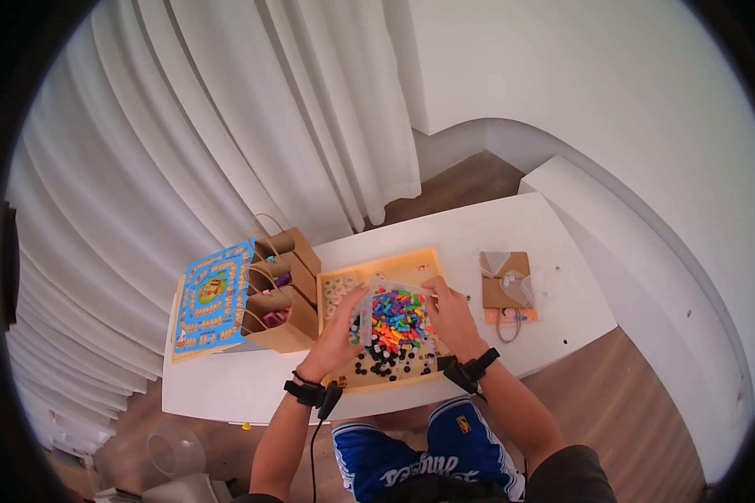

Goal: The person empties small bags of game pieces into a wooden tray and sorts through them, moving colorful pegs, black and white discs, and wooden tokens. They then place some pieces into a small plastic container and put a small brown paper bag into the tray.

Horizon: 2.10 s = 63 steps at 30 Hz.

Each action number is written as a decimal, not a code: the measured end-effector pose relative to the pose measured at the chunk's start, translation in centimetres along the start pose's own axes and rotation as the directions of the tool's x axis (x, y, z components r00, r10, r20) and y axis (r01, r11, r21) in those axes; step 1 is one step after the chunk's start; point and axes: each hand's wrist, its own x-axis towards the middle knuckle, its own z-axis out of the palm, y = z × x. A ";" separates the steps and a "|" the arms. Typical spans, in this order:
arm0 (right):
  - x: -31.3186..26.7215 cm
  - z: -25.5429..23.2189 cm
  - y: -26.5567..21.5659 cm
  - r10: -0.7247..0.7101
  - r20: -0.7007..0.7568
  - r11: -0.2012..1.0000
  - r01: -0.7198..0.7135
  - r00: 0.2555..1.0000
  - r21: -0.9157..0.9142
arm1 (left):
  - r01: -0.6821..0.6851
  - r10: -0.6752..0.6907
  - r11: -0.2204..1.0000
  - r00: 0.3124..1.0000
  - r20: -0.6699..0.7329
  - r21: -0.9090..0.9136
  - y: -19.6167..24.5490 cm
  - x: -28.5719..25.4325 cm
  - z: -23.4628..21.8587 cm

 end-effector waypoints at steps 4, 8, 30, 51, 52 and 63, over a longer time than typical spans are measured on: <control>0.0 -0.5 -1.2 -0.006 0.015 0.998 0.007 1.000 -0.062 | -0.021 0.021 1.000 1.000 -0.016 -0.011 -0.7 -0.4 0.2; 0.0 -0.7 -1.5 -0.006 0.081 1.000 0.006 0.997 0.000 | -0.016 0.016 1.000 1.000 -0.005 0.002 -0.5 -0.8 -0.2; 6.2 -27.8 6.7 0.183 -0.527 0.917 -0.337 0.830 -0.214 | 0.162 -0.161 0.905 0.986 -0.035 0.394 -5.4 -2.1 1.3; 9.9 -28.6 9.6 0.643 -0.238 0.630 -0.679 0.728 -0.377 | 0.102 -0.082 0.903 0.995 -0.065 0.418 -6.4 -2.2 0.4; 9.5 -29.0 10.1 0.680 -0.182 0.630 -0.693 0.711 -0.351 | 0.068 -0.046 0.862 0.997 -0.056 0.502 -6.9 -2.1 0.6; 7.2 -31.6 12.6 0.609 -0.206 0.717 -0.643 0.766 -0.270 | 0.025 0.014 0.778 0.998 -0.058 0.628 -6.2 -1.2 0.4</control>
